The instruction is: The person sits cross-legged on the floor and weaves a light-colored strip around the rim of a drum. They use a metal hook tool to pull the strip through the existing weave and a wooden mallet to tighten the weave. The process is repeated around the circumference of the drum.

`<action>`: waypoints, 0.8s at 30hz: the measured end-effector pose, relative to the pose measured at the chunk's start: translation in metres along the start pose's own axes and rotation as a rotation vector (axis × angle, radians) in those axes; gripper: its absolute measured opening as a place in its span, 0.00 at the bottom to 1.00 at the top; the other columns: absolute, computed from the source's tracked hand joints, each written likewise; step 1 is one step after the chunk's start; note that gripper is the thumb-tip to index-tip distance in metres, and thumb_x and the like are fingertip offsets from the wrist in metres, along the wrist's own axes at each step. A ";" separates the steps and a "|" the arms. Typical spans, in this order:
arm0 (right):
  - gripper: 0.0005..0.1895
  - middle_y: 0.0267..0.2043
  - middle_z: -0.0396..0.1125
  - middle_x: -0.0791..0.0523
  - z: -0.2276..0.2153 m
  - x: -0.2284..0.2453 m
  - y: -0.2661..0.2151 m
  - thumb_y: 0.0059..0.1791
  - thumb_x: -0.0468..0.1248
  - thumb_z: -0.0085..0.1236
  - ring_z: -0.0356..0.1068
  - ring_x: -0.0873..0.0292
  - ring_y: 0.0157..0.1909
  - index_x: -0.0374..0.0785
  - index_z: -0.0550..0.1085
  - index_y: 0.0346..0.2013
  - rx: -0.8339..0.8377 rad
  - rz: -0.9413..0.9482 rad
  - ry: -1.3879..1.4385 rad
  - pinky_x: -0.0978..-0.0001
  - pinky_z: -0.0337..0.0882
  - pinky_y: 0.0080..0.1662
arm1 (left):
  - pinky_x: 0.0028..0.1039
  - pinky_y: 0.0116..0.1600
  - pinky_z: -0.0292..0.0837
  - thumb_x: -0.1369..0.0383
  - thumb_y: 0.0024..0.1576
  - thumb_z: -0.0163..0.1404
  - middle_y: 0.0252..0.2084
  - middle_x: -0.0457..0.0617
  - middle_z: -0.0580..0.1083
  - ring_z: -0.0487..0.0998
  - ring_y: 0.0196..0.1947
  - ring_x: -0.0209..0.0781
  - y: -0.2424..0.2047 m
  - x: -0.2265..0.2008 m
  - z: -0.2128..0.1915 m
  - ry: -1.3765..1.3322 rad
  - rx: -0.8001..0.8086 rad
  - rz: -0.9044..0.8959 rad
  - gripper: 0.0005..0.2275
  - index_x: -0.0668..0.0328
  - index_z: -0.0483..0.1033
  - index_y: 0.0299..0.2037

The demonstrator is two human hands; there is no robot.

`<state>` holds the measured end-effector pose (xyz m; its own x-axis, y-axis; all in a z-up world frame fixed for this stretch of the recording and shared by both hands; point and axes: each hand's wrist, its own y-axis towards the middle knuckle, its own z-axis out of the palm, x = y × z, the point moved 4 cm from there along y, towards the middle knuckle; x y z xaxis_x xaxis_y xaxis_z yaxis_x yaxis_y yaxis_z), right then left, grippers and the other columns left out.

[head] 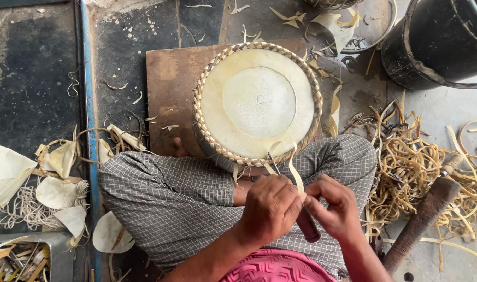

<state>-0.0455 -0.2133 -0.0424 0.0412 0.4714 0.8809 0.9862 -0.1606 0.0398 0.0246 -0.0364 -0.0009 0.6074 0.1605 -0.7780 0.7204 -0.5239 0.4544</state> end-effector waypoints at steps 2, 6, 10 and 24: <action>0.06 0.29 0.69 0.57 -0.006 -0.020 -0.007 0.46 0.34 0.62 0.64 0.62 0.28 0.35 0.77 0.27 -0.011 0.127 0.075 0.69 0.65 0.29 | 0.38 0.43 0.70 0.67 0.63 0.55 0.31 0.50 0.74 0.76 0.33 0.43 0.001 0.015 -0.003 0.027 -0.114 -0.015 0.08 0.59 0.74 0.32; 0.11 0.36 0.71 0.57 -0.006 -0.022 -0.013 0.50 0.38 0.60 0.69 0.66 0.35 0.33 0.75 0.42 0.048 0.130 0.124 0.73 0.69 0.35 | 0.43 0.49 0.64 0.65 0.57 0.57 0.32 0.48 0.73 0.74 0.35 0.45 0.016 0.059 -0.040 0.236 -0.226 -0.135 0.08 0.59 0.75 0.33; 0.33 0.30 0.70 0.54 0.032 -0.023 -0.037 0.49 0.41 0.63 0.62 0.63 0.22 0.45 0.64 0.67 0.418 0.683 0.232 0.70 0.66 0.24 | 0.43 0.59 0.61 0.68 0.56 0.59 0.44 0.49 0.72 0.72 0.48 0.47 0.020 0.053 -0.047 0.269 -0.228 -0.154 0.07 0.60 0.74 0.35; 0.31 0.34 0.65 0.57 0.054 -0.025 -0.040 0.48 0.42 0.61 0.66 0.67 0.26 0.42 0.65 0.64 0.314 0.603 0.501 0.77 0.63 0.24 | 0.46 0.64 0.55 0.69 0.54 0.60 0.47 0.50 0.71 0.70 0.53 0.47 0.020 0.052 -0.031 0.321 -0.250 -0.201 0.07 0.59 0.74 0.33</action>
<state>-0.0772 -0.1719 -0.0917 0.5724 -0.0697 0.8170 0.8197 0.0216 -0.5724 0.0812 -0.0128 -0.0193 0.4917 0.5108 -0.7052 0.8695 -0.2438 0.4296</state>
